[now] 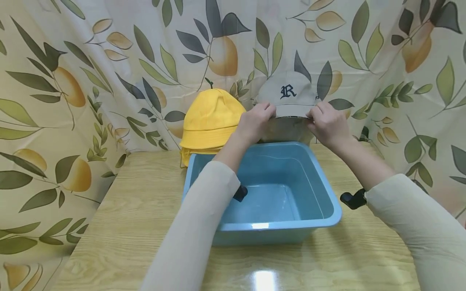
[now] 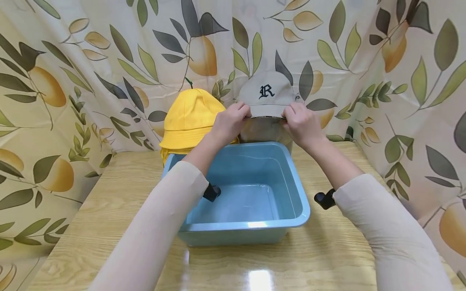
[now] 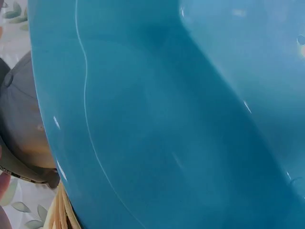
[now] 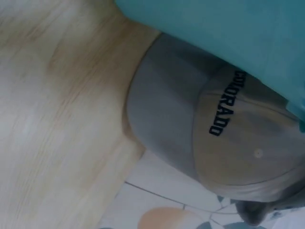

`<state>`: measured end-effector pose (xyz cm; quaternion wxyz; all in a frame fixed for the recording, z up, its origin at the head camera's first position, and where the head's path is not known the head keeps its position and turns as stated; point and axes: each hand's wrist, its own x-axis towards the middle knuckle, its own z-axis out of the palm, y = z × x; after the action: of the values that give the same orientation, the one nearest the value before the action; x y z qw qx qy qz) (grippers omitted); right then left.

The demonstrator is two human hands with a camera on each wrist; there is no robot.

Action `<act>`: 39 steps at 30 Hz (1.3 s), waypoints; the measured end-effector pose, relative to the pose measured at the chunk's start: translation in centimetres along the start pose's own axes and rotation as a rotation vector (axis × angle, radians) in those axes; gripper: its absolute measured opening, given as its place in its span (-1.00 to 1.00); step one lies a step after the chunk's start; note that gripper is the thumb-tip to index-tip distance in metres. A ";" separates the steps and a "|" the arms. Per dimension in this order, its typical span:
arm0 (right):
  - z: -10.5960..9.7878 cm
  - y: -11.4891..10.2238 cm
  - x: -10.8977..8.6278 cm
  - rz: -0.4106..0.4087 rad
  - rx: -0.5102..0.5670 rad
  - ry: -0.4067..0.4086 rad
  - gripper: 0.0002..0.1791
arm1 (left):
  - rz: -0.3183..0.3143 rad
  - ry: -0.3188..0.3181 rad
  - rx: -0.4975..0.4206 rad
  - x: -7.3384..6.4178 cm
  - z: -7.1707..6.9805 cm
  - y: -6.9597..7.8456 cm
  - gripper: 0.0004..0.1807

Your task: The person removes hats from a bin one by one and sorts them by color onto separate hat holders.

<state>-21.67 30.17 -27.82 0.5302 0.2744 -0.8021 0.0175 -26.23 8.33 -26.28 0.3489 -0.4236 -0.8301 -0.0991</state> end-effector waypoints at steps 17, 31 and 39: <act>-3.4 -2.4 -2.0 0.093 0.127 -0.094 -0.85 | 0.169 -0.189 -0.083 -0.9 -3.2 1.8 -0.88; -5.4 -4.3 -4.4 0.134 0.210 -0.269 -0.65 | 0.426 -0.322 -0.040 -3.0 -3.7 3.4 -0.82; -5.3 -4.0 -6.1 0.076 0.272 -0.323 -0.53 | 0.570 -0.323 0.213 -4.4 -3.0 4.6 -0.81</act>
<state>-13.64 31.01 -31.81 0.3518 0.3123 -0.8766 0.1012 -19.42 6.99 -27.61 0.2689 -0.6099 -0.7286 0.1578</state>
